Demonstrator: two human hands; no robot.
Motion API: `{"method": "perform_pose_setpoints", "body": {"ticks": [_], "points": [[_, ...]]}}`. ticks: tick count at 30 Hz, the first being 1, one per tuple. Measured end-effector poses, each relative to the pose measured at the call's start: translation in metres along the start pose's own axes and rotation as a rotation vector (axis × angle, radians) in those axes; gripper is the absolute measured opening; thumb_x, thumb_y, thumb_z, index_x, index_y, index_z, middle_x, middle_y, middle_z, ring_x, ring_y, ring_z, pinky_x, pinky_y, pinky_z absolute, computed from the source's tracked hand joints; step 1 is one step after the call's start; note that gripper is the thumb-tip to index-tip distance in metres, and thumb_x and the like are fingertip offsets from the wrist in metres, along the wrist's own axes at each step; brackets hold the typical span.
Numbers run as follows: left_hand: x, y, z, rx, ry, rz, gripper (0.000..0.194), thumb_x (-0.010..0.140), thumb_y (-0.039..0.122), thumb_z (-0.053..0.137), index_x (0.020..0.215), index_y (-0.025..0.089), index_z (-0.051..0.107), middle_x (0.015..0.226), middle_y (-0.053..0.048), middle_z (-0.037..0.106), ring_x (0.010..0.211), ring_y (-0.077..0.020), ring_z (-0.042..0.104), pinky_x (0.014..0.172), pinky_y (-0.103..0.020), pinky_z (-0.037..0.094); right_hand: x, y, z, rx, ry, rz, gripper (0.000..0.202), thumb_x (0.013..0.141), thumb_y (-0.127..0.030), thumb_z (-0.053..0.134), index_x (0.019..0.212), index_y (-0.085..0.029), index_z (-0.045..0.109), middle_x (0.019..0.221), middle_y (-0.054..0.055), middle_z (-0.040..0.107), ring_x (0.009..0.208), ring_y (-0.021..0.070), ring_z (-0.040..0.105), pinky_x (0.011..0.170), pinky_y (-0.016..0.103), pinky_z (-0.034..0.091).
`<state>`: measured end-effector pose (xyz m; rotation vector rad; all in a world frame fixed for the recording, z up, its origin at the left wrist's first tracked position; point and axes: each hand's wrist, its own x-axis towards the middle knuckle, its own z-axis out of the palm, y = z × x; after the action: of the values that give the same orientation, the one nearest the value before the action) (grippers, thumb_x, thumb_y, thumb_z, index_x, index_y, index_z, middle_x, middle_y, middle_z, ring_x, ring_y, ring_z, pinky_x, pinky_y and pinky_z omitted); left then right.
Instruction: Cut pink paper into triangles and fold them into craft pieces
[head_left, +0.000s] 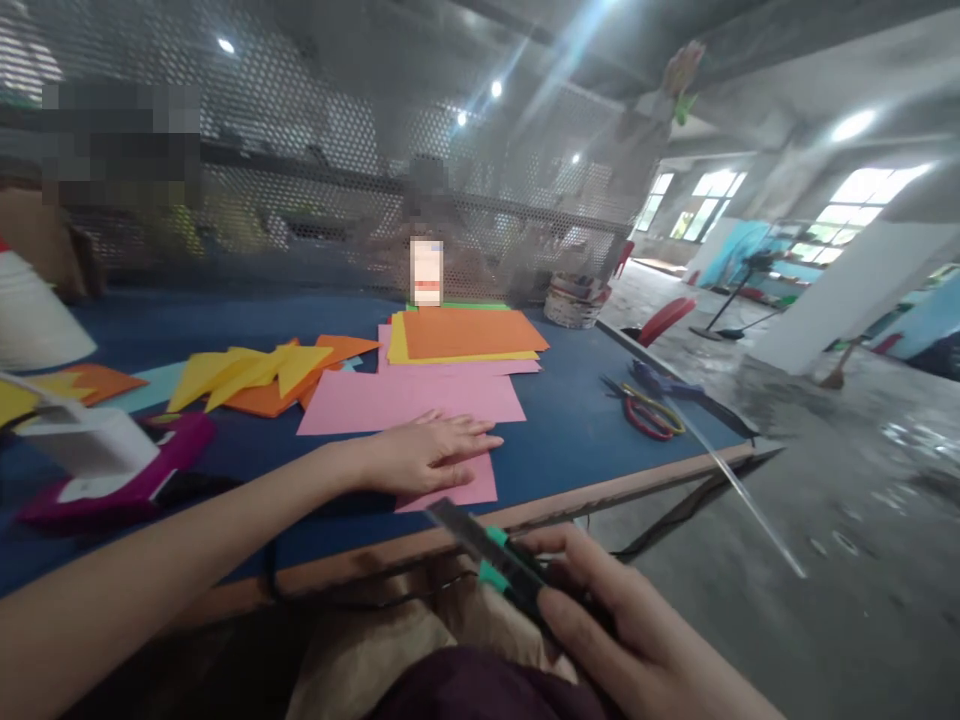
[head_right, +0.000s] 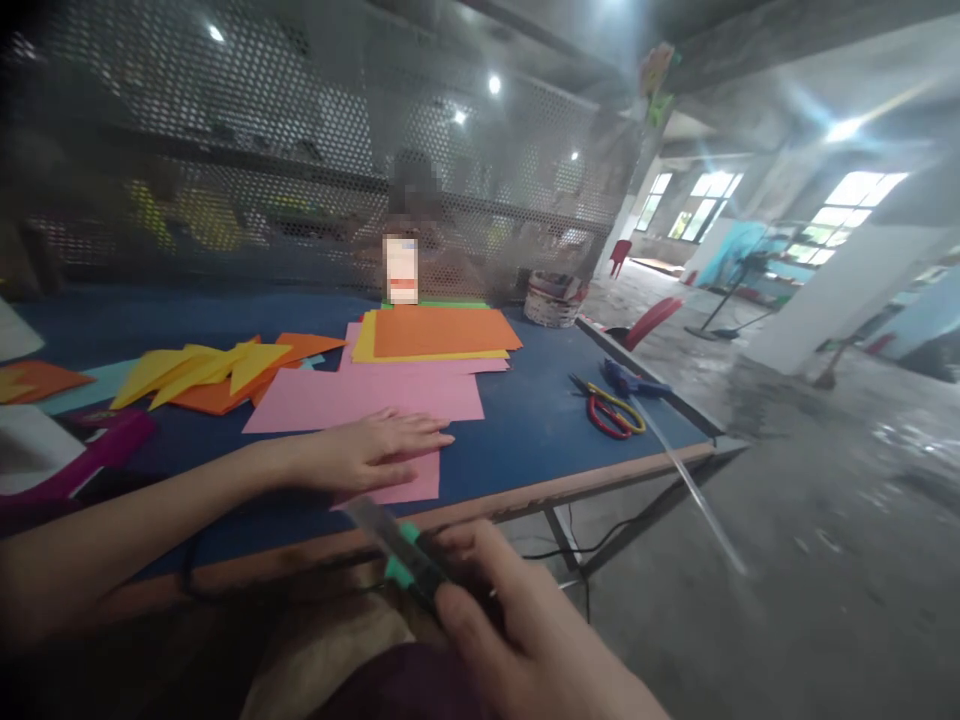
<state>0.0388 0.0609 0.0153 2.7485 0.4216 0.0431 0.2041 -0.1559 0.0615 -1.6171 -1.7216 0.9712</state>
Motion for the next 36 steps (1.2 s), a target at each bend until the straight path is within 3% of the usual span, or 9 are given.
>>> {"method": "perform_pose_setpoints", "body": {"ticks": [3,6,8,12,18,24,29,33,36], "points": [[0.001,0.011,-0.004,0.041,0.184,-0.103,0.054,0.093,0.049,0.038,0.141,0.023,0.040,0.149,-0.005,0.040,0.137,-0.0226,0.036,0.110,-0.038,0.031,0.004,0.024,-0.026,-0.370,0.267,0.047,0.033,0.099,-0.042,0.032,0.123,-0.028,0.049,0.093,-0.001,0.068,0.081,0.0125,0.064,0.071,0.022,0.049],[-0.002,0.025,-0.007,0.067,0.325,-0.390,0.050,0.092,0.055,0.034,0.119,0.020,0.058,0.124,-0.008,0.062,0.113,-0.0275,0.059,0.089,-0.041,0.048,0.027,0.054,-0.054,-0.729,0.507,0.157,0.034,0.098,-0.038,0.034,0.126,-0.025,0.047,0.097,0.004,0.068,0.082,0.0176,0.065,0.065,0.026,0.047],[-0.006,0.034,-0.007,0.081,0.283,-0.494,0.048,0.087,0.057,0.043,0.109,0.017,0.059,0.111,-0.010,0.065,0.101,-0.0298,0.062,0.080,-0.043,0.049,0.049,0.070,-0.072,-0.849,0.619,0.211,0.036,0.097,-0.031,0.034,0.131,-0.023,0.045,0.115,0.010,0.063,0.091,0.0247,0.064,0.067,0.032,0.046],[-0.016,0.047,-0.003,0.090,0.177,-0.487,0.052,0.076,0.052,0.060,0.110,0.013,0.055,0.118,-0.014,0.057,0.110,-0.0312,0.055,0.090,-0.044,0.046,0.091,0.095,-0.101,-1.032,0.724,0.241,0.041,0.097,-0.024,0.034,0.137,-0.019,0.044,0.112,0.016,0.059,0.097,0.0289,0.060,0.072,0.038,0.044],[-0.015,0.056,0.000,-0.029,0.183,-0.525,0.057,0.076,0.041,0.064,0.124,0.014,0.048,0.125,-0.013,0.053,0.113,-0.0276,0.053,0.095,-0.037,0.042,0.115,0.108,-0.104,-1.122,0.613,0.103,0.038,0.094,-0.029,0.047,0.128,-0.013,0.052,0.114,0.017,0.057,0.106,0.0331,0.053,0.087,0.050,0.039],[-0.009,0.059,-0.004,-0.060,0.145,-0.668,0.048,0.072,0.045,0.066,0.109,0.017,0.053,0.106,-0.011,0.062,0.095,-0.0306,0.060,0.076,-0.039,0.045,0.122,0.075,-0.072,-1.007,0.345,-0.204,0.040,0.096,-0.036,0.043,0.132,-0.023,0.050,0.125,0.013,0.056,0.112,0.0295,0.052,0.090,0.043,0.040],[-0.008,0.060,-0.004,-0.031,0.182,-0.648,0.037,0.067,0.046,0.071,0.086,0.021,0.052,0.103,-0.007,0.061,0.094,-0.0258,0.058,0.073,-0.033,0.042,0.145,0.044,-0.057,-0.890,0.155,-0.354,0.035,0.096,-0.033,0.045,0.127,-0.021,0.056,0.124,0.013,0.058,0.114,0.0279,0.053,0.090,0.043,0.042],[-0.006,0.063,-0.002,-0.154,0.204,-0.626,0.034,0.068,0.036,0.067,0.095,0.021,0.052,0.094,-0.004,0.063,0.085,-0.0228,0.059,0.062,-0.029,0.041,0.166,0.027,-0.051,-0.837,0.071,-0.436,0.031,0.095,-0.030,0.049,0.124,-0.020,0.056,0.121,0.009,0.059,0.113,0.0241,0.054,0.093,0.046,0.043],[-0.006,0.057,-0.020,-0.206,0.221,-0.647,0.037,0.069,0.022,0.062,0.105,0.022,0.053,0.085,0.002,0.065,0.074,-0.0168,0.061,0.056,-0.025,0.041,0.183,0.020,-0.049,-0.790,0.049,-0.481,0.030,0.093,-0.032,0.054,0.121,-0.019,0.056,0.120,0.007,0.059,0.112,0.0231,0.055,0.095,0.048,0.044]]}}
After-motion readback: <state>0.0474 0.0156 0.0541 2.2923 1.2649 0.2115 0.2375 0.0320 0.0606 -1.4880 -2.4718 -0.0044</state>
